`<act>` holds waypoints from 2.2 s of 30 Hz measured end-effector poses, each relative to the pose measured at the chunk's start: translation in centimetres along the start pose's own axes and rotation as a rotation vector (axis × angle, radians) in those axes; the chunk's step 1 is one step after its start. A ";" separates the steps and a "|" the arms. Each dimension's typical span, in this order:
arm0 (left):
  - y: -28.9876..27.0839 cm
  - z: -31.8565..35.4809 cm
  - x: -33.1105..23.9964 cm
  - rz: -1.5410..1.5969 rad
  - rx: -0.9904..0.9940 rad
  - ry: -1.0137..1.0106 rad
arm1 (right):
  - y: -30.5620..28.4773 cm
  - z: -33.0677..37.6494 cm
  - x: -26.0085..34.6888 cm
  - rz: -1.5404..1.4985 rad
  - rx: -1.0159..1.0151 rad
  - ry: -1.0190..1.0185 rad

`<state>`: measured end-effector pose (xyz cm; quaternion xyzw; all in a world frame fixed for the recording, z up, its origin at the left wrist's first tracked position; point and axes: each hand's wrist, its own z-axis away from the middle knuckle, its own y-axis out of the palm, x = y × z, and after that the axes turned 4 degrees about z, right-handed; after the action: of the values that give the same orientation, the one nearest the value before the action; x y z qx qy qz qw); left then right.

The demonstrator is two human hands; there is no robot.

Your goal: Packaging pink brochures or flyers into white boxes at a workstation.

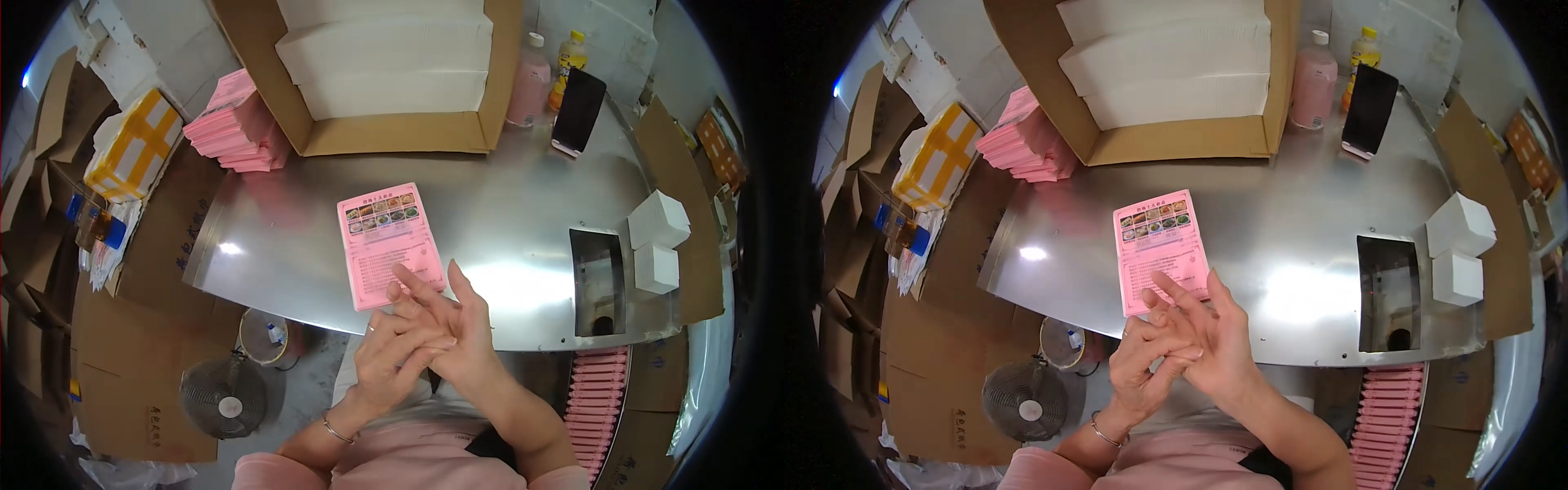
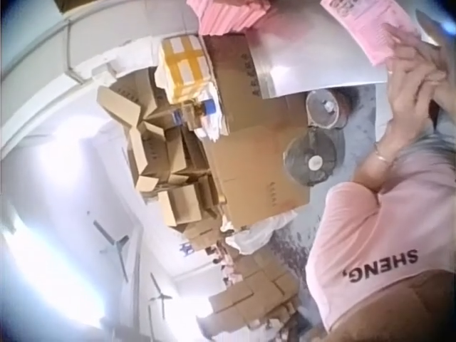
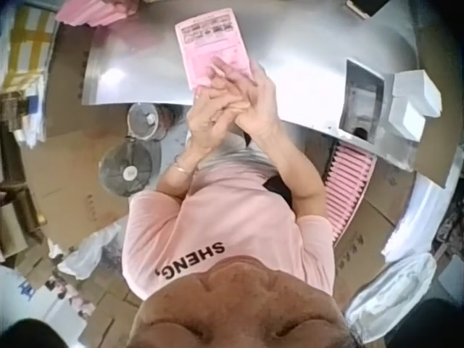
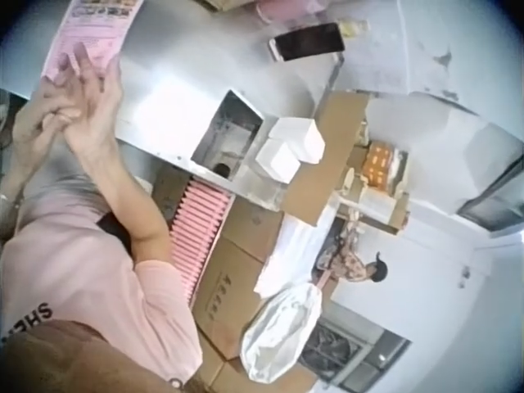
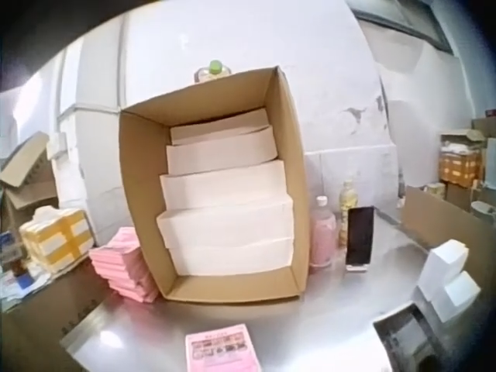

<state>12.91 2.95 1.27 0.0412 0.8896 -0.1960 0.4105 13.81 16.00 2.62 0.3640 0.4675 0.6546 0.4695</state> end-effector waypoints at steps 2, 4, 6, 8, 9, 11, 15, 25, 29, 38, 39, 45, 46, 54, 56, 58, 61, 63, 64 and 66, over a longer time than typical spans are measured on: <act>0.2 0.4 0.1 0.009 -0.015 0.006 | -0.2 0.3 0.1 -0.010 0.007 0.009; 0.2 0.7 0.4 0.024 -0.025 0.014 | 0.1 0.3 0.2 0.006 0.015 0.028; 0.1 1.0 0.6 0.023 0.006 0.023 | -0.3 0.3 0.4 0.003 0.036 0.035; 0.2 1.0 0.5 0.047 0.002 0.019 | -0.4 0.3 0.5 0.005 0.061 0.049; 0.2 1.0 0.5 0.068 -0.001 0.015 | -0.4 0.3 0.5 0.014 0.066 0.038; 0.2 0.9 0.3 0.076 -0.002 0.006 | -0.2 0.3 0.4 0.022 0.070 0.031; -0.1 1.2 0.0 0.073 0.003 -0.054 | 0.9 0.5 -0.3 0.035 -0.004 -0.021; -1.3 2.5 -0.5 0.331 0.005 -0.305 | 0.0 -0.3 -0.8 -0.005 0.001 0.076; -1.6 2.9 -0.5 0.313 -0.005 -0.342 | 0.4 -0.5 -1.3 0.033 -0.071 0.084; -2.1 3.3 -0.4 0.416 -0.056 -0.298 | 0.7 -0.5 -2.0 0.143 -0.019 0.048; -2.2 3.4 -0.4 0.447 -0.052 -0.325 | 0.5 -0.6 -2.1 0.151 -0.018 0.052; -2.5 3.3 -0.9 0.549 -0.052 -0.418 | 0.4 -0.5 -2.1 0.156 -0.016 0.054; -2.5 3.3 -1.0 0.548 -0.055 -0.419 | 0.4 -0.5 -2.1 0.156 -0.010 0.051; -2.5 3.6 -1.0 0.622 -0.098 -0.437 | 0.9 -0.5 -2.9 0.254 -0.012 -0.053; -2.3 3.4 -1.0 0.636 -0.093 -0.431 | 1.0 -0.4 -2.9 0.257 -0.020 -0.070; -2.3 3.5 -0.8 0.649 -0.090 -0.424 | 1.3 -0.4 -2.8 0.194 -0.080 -0.035; -2.6 3.8 -0.3 0.489 -0.036 -0.343 | 0.2 -0.6 -2.6 0.141 0.017 0.034; -2.7 3.9 -0.3 0.438 -0.025 -0.296 | 0.3 -0.6 -2.8 0.144 0.015 0.040; -2.8 4.0 -0.2 0.440 -0.027 -0.295 | 0.4 -0.7 -2.8 0.147 0.014 0.042; -2.9 4.1 -0.1 0.421 -0.021 -0.289 | 0.3 -0.7 -2.8 0.150 0.026 0.046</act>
<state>15.23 -1.23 -0.11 0.1927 0.7954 -0.1009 0.5656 13.93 13.09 2.64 0.3888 0.4579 0.6902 0.4034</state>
